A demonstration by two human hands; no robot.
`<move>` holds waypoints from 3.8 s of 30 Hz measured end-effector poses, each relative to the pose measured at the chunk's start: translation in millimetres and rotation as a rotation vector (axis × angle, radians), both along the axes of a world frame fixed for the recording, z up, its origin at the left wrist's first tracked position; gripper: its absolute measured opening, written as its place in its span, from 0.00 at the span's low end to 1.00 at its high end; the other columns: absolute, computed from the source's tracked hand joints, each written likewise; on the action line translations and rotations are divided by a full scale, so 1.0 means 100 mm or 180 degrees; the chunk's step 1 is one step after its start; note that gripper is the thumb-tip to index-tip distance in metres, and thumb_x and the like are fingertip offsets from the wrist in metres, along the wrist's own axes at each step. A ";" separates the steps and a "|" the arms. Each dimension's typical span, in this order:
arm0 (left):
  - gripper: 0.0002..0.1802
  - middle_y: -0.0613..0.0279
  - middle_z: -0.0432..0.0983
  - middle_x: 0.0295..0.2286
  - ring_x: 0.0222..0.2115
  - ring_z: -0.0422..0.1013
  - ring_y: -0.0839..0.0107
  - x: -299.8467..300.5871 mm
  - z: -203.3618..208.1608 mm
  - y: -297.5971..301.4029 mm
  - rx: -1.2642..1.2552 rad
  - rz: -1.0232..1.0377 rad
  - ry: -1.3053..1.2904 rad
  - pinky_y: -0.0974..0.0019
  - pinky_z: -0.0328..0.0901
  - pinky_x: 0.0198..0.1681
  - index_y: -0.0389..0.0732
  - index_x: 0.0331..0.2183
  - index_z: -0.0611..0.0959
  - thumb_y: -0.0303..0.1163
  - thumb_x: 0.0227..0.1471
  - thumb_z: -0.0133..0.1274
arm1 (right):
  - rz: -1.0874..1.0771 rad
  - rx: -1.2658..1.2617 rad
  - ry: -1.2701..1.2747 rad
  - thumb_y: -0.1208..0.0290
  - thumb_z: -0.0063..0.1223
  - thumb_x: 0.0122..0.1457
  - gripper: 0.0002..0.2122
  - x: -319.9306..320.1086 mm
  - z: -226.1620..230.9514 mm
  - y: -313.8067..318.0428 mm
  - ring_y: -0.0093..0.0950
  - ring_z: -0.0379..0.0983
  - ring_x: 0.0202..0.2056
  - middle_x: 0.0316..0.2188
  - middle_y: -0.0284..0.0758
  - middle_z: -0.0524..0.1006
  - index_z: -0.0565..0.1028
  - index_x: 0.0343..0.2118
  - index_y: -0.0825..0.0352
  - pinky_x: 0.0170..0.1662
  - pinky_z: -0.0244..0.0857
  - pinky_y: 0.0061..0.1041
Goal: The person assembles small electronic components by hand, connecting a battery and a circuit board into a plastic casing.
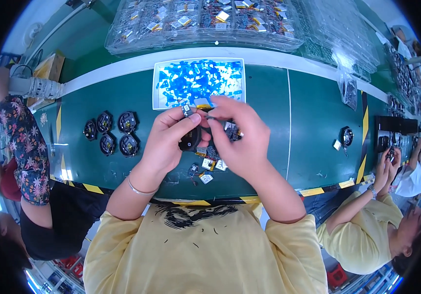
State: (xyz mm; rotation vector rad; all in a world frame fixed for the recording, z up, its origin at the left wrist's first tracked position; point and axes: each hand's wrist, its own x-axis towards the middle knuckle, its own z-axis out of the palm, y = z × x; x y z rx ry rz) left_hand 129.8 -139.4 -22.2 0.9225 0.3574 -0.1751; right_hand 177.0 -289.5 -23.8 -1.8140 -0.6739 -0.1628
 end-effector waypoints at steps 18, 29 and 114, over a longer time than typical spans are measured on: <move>0.04 0.58 0.75 0.24 0.23 0.75 0.70 0.04 -0.09 0.26 0.0046 -0.0426 -0.0047 0.69 0.71 0.27 0.34 0.28 0.77 0.22 0.46 0.56 | 0.0254 -0.0848 -0.0419 0.84 0.51 0.40 0.06 0.32 -0.03 -0.03 0.30 0.68 0.29 0.24 0.34 0.71 0.71 0.23 0.68 0.34 0.62 0.23; 0.04 0.58 0.76 0.25 0.24 0.74 0.71 0.09 -0.12 0.27 -0.0109 -0.0510 -0.0010 0.69 0.71 0.28 0.35 0.29 0.77 0.25 0.49 0.54 | 0.0453 0.0018 0.1154 0.85 0.54 0.46 0.09 0.15 -0.12 0.06 0.20 0.71 0.31 0.29 0.33 0.74 0.73 0.32 0.70 0.35 0.65 0.18; 0.21 0.55 0.69 0.45 0.45 0.67 0.74 -0.09 -0.01 -0.06 0.0329 0.0195 -0.1119 0.72 0.68 0.44 0.31 0.49 0.68 0.14 0.51 0.44 | 0.0449 0.0855 0.1278 0.83 0.50 0.52 0.06 0.09 -0.07 0.12 0.19 0.69 0.31 0.31 0.32 0.71 0.69 0.34 0.69 0.32 0.66 0.18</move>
